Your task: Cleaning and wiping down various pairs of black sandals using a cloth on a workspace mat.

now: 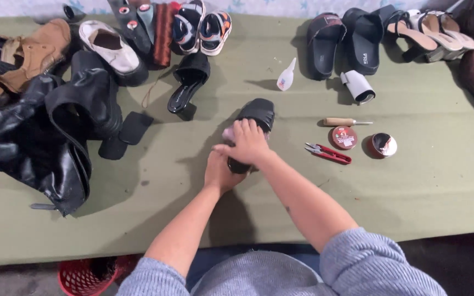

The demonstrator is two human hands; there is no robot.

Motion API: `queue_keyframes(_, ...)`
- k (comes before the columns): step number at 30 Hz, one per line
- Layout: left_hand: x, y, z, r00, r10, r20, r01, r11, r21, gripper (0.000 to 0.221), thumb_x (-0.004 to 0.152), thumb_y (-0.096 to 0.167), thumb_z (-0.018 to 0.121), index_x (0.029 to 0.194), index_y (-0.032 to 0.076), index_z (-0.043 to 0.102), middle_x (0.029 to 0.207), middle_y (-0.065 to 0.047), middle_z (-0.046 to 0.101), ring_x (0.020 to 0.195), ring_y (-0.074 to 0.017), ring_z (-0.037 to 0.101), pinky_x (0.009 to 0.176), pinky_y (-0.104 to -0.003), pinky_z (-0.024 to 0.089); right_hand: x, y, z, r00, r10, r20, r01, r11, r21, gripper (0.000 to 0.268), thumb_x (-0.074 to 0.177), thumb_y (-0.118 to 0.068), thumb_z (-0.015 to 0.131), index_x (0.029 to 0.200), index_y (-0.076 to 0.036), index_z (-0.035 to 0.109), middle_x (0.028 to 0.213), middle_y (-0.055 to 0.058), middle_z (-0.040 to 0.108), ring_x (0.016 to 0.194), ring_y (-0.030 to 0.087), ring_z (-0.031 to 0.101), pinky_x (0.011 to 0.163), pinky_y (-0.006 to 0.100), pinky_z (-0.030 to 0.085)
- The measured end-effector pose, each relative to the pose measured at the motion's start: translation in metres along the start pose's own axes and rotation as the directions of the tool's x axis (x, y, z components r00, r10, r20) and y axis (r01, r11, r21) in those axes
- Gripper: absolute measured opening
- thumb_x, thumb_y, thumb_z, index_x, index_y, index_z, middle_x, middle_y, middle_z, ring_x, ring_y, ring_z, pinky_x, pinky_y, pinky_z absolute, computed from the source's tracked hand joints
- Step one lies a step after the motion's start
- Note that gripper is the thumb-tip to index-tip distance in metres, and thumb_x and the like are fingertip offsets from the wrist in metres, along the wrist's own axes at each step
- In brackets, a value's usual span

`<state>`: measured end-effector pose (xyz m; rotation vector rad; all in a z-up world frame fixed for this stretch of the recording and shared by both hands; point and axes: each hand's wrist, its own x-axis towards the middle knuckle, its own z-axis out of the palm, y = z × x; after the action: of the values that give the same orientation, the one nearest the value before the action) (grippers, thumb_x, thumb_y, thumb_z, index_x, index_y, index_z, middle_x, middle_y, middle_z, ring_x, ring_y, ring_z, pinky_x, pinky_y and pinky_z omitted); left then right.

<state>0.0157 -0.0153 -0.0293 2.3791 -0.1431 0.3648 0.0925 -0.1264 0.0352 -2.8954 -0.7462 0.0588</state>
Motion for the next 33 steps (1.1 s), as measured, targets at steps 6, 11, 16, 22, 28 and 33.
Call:
queue_keyframes(6,0.007,0.028,-0.029,0.996,-0.064,0.065,0.057,0.992,0.109,0.072,0.056,0.050,0.082,0.111,0.006,0.068,0.112,-0.010,0.073,0.116,-0.0268,0.066,0.105,-0.038,0.049,0.009,0.012,-0.004,0.990,0.086,0.110,-0.094,0.993,0.075,0.110,0.084,-0.093,0.032,0.151,-0.006,0.041,0.157,0.017,0.044,0.149,0.035,0.036,0.115,0.050,0.038)
queue_keyframes(11,0.004,0.009,-0.015,0.995,-0.007,0.099,-0.010,0.985,0.171,0.073,0.058,0.057,0.078,0.110,0.007,0.070,0.114,-0.007,0.074,0.118,-0.0237,0.065,0.109,-0.035,0.046,-0.052,-0.016,-0.022,1.000,0.026,0.016,-0.027,0.999,0.031,0.103,0.089,-0.079,0.044,0.157,-0.001,0.036,0.162,0.023,0.036,0.153,0.040,0.028,0.117,0.056,0.035)
queue_keyframes(16,-0.002,-0.003,-0.003,0.985,0.143,-0.093,-0.140,0.989,0.040,0.045,0.070,0.025,0.075,0.107,0.000,0.069,0.102,-0.019,0.071,0.109,-0.0381,0.065,0.098,-0.045,0.048,-0.079,-0.032,-0.022,1.000,0.010,0.028,-0.009,0.999,-0.037,0.116,0.085,-0.087,0.043,0.156,0.003,0.032,0.160,0.028,0.034,0.154,0.044,0.023,0.121,0.053,0.029)
queue_keyframes(22,0.011,0.014,-0.013,0.963,-0.154,0.221,0.123,0.981,0.148,0.075,0.068,0.055,0.073,0.126,0.007,0.064,0.131,-0.009,0.068,0.132,-0.0261,0.058,0.116,-0.037,0.041,-0.044,-0.013,-0.026,0.998,0.012,0.061,-0.016,0.998,0.059,0.115,0.086,-0.087,0.039,0.156,0.004,0.034,0.161,0.030,0.032,0.155,0.045,0.022,0.123,0.053,0.027)
queue_keyframes(28,0.010,0.022,-0.026,0.987,-0.117,0.110,0.112,0.992,0.050,0.058,0.052,0.044,0.083,0.096,0.009,0.070,0.101,-0.010,0.075,0.109,-0.0285,0.069,0.099,-0.041,0.055,0.031,0.022,-0.012,0.957,0.160,0.241,-0.184,0.980,0.081,0.116,0.082,-0.098,0.025,0.139,-0.002,0.055,0.143,0.021,0.059,0.136,0.037,0.055,0.113,0.047,0.043)
queue_keyframes(33,0.005,-0.004,0.006,0.999,-0.041,0.010,0.040,0.996,0.076,0.069,0.053,0.053,0.082,0.102,0.006,0.069,0.106,-0.013,0.074,0.114,-0.0287,0.066,0.104,-0.041,0.048,0.046,0.006,-0.043,0.921,0.187,0.342,-0.234,0.967,0.103,0.111,0.084,-0.094,0.027,0.127,0.001,0.063,0.137,0.020,0.065,0.133,0.034,0.059,0.112,0.045,0.045)
